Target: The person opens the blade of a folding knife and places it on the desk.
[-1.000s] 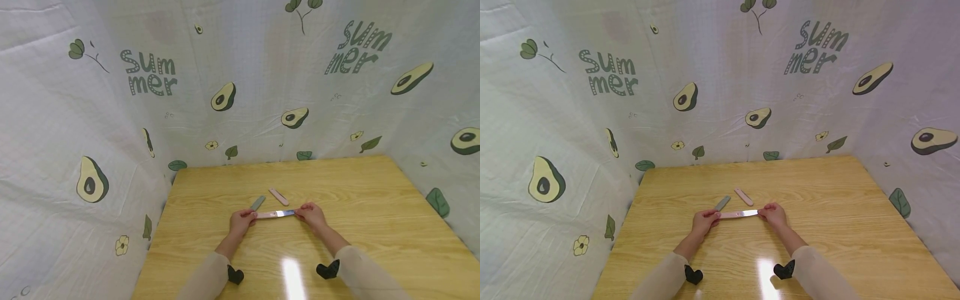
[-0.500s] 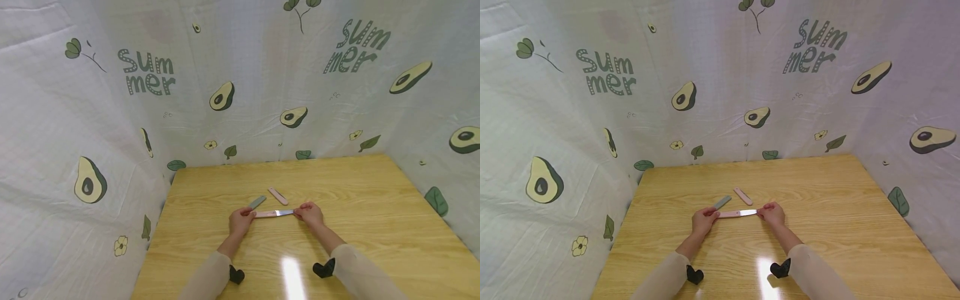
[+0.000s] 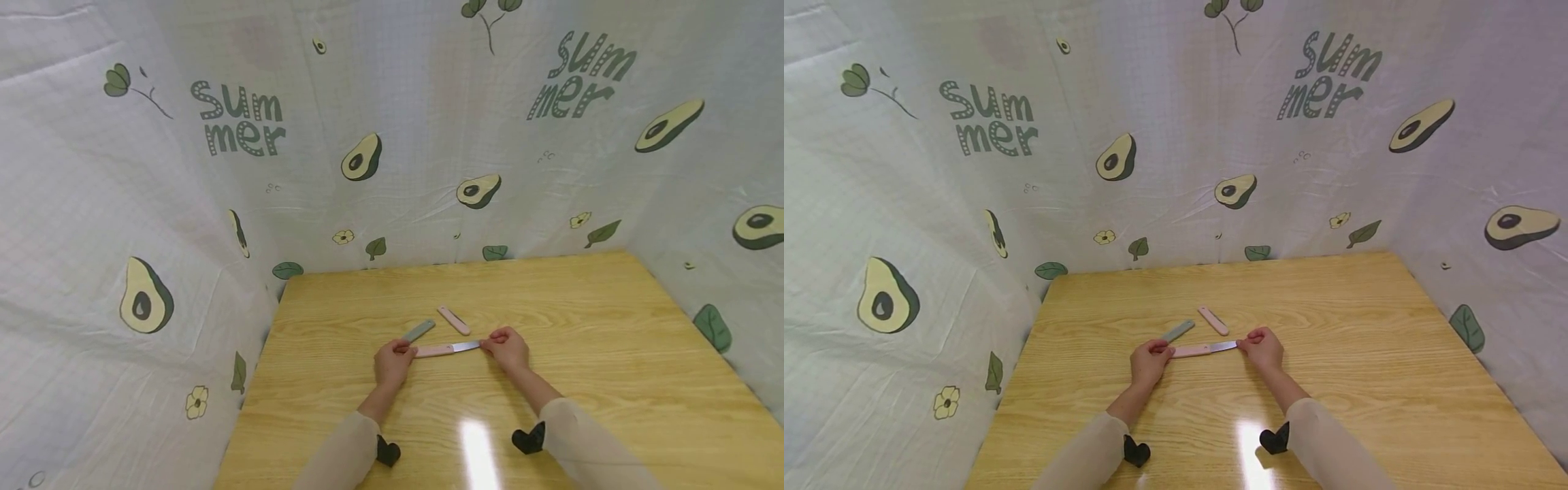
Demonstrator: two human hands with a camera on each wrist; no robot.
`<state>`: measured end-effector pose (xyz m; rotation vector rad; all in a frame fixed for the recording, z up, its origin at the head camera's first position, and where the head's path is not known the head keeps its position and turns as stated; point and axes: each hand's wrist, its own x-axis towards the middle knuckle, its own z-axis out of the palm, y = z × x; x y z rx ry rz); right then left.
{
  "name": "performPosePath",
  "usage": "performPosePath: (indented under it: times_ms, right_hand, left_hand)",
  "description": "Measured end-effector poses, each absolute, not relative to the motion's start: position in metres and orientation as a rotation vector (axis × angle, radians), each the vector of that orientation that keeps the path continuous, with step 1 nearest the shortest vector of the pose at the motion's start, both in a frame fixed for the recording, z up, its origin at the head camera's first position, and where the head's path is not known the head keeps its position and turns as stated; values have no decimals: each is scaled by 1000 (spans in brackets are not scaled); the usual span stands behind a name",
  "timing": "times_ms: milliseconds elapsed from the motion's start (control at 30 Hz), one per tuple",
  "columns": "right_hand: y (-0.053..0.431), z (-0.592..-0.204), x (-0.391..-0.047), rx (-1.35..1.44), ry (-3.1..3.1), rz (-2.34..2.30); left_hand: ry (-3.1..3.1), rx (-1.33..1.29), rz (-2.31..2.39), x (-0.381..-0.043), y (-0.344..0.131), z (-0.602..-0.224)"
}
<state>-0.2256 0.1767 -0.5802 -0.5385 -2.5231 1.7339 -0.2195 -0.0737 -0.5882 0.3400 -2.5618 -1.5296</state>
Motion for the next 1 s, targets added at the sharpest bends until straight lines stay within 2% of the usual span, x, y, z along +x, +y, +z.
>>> performPosePath:
  times_ms: [333, 1000]
  right_hand:
    - [179, -585, -227, -434, -2645, 1507]
    - [176, -582, -229, -349, -2746, 1415]
  left_hand:
    - [-2505, 347, -1602, -221, -74, -590]
    - [-2495, 381, -1636, -220, -73, -588]
